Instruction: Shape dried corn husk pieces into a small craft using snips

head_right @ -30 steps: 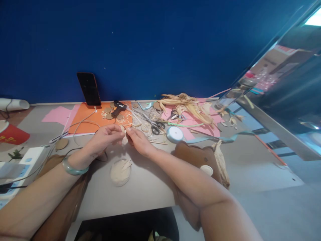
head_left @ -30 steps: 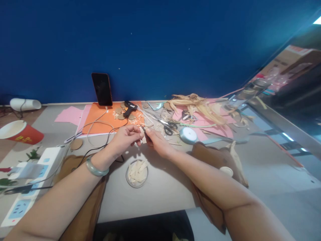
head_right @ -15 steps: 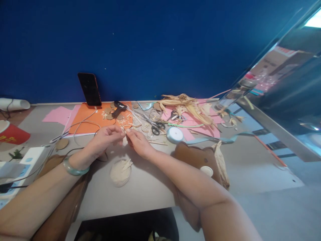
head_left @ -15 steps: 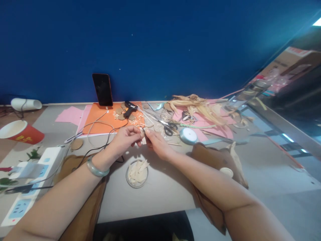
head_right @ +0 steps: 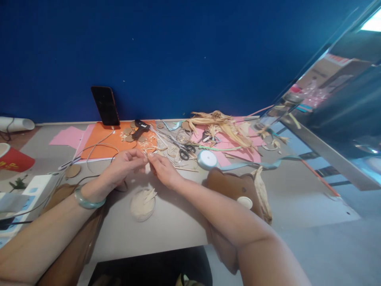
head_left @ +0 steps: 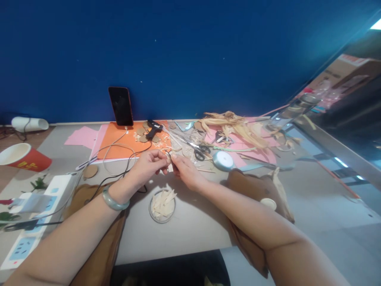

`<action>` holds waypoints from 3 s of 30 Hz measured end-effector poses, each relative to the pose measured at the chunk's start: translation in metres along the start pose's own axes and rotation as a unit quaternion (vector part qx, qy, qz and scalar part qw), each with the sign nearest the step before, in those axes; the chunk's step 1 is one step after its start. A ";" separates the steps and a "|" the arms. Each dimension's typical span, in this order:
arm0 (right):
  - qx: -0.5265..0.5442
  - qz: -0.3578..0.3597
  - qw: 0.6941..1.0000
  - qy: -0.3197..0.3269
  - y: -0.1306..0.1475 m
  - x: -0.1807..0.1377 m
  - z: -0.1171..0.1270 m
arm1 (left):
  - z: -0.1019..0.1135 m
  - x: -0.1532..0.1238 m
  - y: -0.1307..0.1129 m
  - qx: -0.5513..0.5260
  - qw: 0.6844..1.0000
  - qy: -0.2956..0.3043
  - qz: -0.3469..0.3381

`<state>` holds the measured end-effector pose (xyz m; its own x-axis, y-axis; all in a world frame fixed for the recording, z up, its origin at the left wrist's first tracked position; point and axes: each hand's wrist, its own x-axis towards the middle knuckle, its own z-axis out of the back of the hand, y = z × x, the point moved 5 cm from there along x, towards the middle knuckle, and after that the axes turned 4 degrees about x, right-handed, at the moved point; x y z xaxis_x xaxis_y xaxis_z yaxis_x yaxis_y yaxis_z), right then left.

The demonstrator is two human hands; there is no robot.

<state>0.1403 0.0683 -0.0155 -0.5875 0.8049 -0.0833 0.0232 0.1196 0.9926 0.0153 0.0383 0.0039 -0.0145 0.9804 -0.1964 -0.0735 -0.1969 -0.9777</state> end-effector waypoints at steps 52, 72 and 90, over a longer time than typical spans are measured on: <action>0.084 -0.033 0.996 0.013 -0.007 -0.006 -0.011 | 0.007 -0.002 -0.005 -0.007 0.982 -0.133 -0.135; 0.011 0.013 1.000 -0.003 -0.005 -0.004 -0.010 | 0.005 -0.003 -0.003 -0.005 0.981 -0.137 -0.138; 0.054 0.010 0.998 -0.027 -0.008 -0.003 -0.006 | 0.006 -0.002 -0.005 -0.032 0.983 -0.132 -0.121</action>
<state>0.1374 0.0611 -0.0226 -0.5418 0.8375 -0.0712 0.1224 0.1625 0.9791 0.0099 0.0377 0.0100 -0.2636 0.9627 0.0614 -0.0439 0.0516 -0.9977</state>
